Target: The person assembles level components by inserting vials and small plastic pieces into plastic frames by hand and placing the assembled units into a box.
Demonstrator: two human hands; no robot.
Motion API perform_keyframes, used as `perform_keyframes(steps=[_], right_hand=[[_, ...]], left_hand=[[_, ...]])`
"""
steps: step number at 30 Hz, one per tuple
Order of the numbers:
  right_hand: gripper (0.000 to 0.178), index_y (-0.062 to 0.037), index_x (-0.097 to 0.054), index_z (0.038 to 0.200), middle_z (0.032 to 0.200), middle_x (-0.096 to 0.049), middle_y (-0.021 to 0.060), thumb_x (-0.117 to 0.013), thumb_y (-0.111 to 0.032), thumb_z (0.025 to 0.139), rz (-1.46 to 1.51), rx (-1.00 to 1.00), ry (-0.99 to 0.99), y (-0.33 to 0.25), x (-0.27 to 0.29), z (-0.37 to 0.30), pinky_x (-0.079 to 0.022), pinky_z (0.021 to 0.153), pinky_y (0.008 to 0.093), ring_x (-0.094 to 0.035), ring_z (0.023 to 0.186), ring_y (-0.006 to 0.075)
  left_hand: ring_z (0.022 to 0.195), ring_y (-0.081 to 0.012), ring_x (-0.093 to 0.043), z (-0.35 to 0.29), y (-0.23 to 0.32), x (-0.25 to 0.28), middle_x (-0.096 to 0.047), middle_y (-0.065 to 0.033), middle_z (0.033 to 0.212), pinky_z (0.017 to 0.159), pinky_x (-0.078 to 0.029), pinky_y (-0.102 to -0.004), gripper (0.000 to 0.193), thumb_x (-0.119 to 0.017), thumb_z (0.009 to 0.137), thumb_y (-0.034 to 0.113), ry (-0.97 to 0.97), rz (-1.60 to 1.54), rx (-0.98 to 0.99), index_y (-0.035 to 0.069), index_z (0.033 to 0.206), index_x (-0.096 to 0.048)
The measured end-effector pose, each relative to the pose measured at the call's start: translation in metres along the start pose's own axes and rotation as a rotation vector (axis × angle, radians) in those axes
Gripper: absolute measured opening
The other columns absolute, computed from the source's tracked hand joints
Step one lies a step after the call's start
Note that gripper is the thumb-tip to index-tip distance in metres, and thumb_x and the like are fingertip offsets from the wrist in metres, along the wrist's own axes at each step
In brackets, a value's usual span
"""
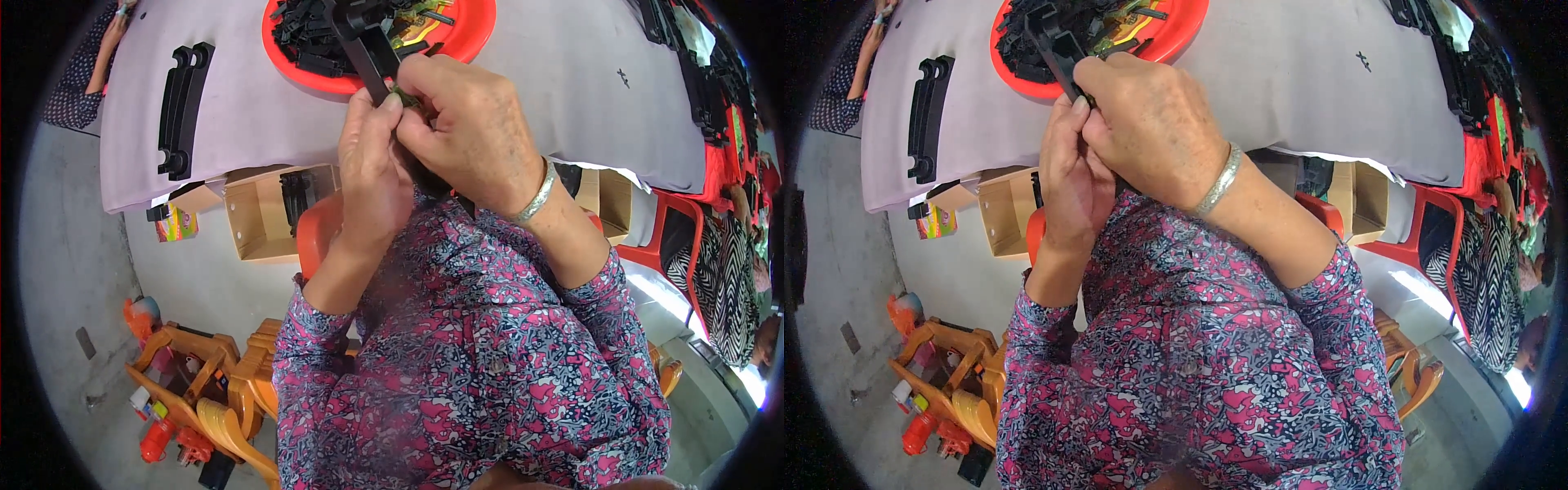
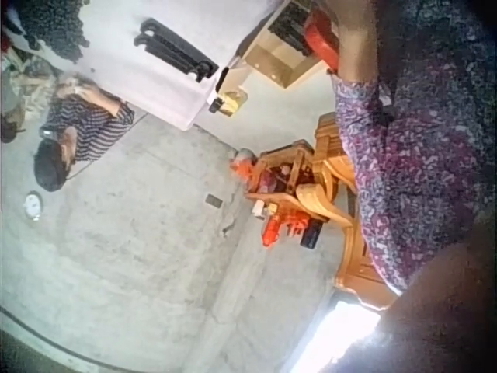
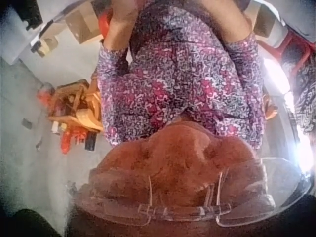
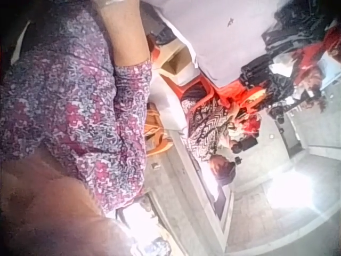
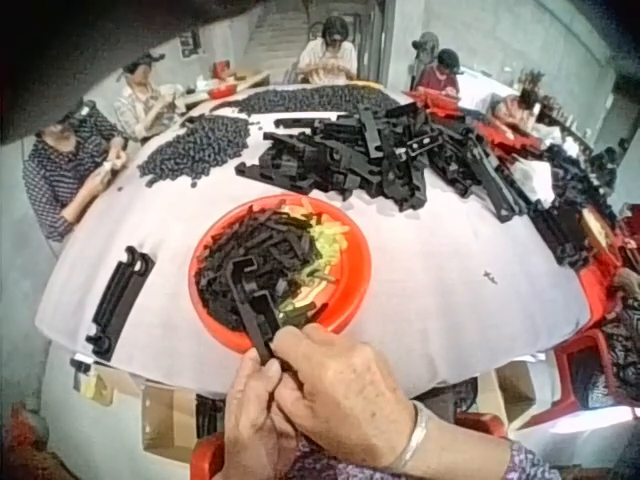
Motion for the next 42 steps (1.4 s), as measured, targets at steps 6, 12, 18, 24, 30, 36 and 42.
perform_keyframes(steps=[6, 12, 18, 24, 30, 36, 42], right_hand=[[0.012, -0.0034, -0.057, 0.085, 0.074, -0.06, 0.0155, -0.063, -0.011, 0.077, -0.061, 0.008, -0.002, -0.003, 0.001, -0.002, -0.05, 0.059, 0.0461, -0.062, 0.068, 0.0377], [0.012, -0.0027, -0.057, 0.082, 0.072, -0.061, 0.0164, -0.062, -0.013, 0.078, -0.001, -0.021, -0.095, 0.001, 0.0, 0.003, -0.05, 0.06, 0.0459, -0.063, 0.07, 0.0367], [0.009, -0.003, -0.056, 0.085, 0.075, -0.059, 0.0162, -0.061, -0.01, 0.081, 0.049, 0.023, -0.034, 0.004, -0.004, -0.003, -0.05, 0.061, 0.0461, -0.061, 0.07, 0.0378], [0.007, -0.0036, -0.056, 0.087, 0.079, -0.057, 0.0153, -0.059, -0.009, 0.084, 0.084, 0.021, 0.035, 0.008, -0.004, -0.009, -0.05, 0.061, 0.0458, -0.06, 0.072, 0.0375], [0.007, -0.0035, -0.057, 0.088, 0.081, -0.057, 0.0145, -0.059, -0.008, 0.084, 0.06, -0.015, 0.026, 0.008, -0.006, -0.014, -0.051, 0.062, 0.0455, -0.06, 0.073, 0.0367], [0.01, -0.0032, -0.061, 0.092, 0.083, -0.056, 0.0143, -0.061, -0.005, 0.082, 0.095, 0.039, 0.056, 0.007, -0.004, -0.021, -0.052, 0.065, 0.0441, -0.061, 0.074, 0.0363], [0.024, -0.0037, -0.063, 0.1, 0.085, -0.057, 0.0149, -0.062, 0.0, 0.076, 0.194, 0.003, 0.075, 0.007, 0.0, -0.026, -0.052, 0.067, 0.0418, -0.061, 0.077, 0.0357]], left_hand=[[0.089, -0.0055, -0.06, -0.001, 0.0, -0.003, -0.06, -0.0007, 0.102, 0.074, -0.049, -0.019, 0.026, -0.04, 0.104, 0.02, 0.06, 0.017, 0.004, 0.004, 0.122, -0.048], [0.075, -0.0025, -0.055, -0.003, 0.004, -0.007, -0.058, 0.0027, 0.093, 0.061, -0.045, -0.0176, 0.019, -0.042, 0.103, 0.019, 0.106, 0.065, 0.005, 0.007, 0.113, -0.051], [0.063, -0.0009, -0.047, -0.002, 0.006, -0.002, -0.055, 0.0055, 0.082, 0.053, -0.038, -0.017, 0.015, -0.045, 0.102, 0.019, 0.138, 0.07, 0.023, 0.008, 0.107, -0.054], [0.056, 0.001, -0.041, -0.001, 0.008, -0.011, -0.052, 0.0072, 0.077, 0.047, -0.032, -0.0163, 0.014, -0.046, 0.102, 0.019, 0.191, 0.107, 0.033, 0.008, 0.103, -0.056], [0.052, 0.001, -0.037, -0.002, 0.007, -0.006, -0.049, 0.0077, 0.073, 0.044, -0.029, -0.0174, 0.013, -0.048, 0.102, 0.018, 0.146, 0.09, 0.033, 0.008, 0.1, -0.056], [0.052, 0.0014, -0.036, -0.003, 0.008, -0.006, -0.049, 0.0091, 0.072, 0.045, -0.027, -0.0174, 0.017, -0.048, 0.102, 0.018, 0.173, 0.081, 0.043, 0.006, 0.104, -0.059], [0.066, -0.0011, -0.048, -0.002, 0.008, -0.007, -0.057, 0.0059, 0.084, 0.059, -0.04, -0.019, 0.023, -0.047, 0.102, 0.021, 0.171, 0.068, 0.066, 0.004, 0.111, -0.06]])
Point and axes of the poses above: each hand's wrist, its own z-axis towards the middle knuckle, its own x-axis out of the back of the hand, y = z × x, the point moved 6 cm from there along z, towards the middle knuckle
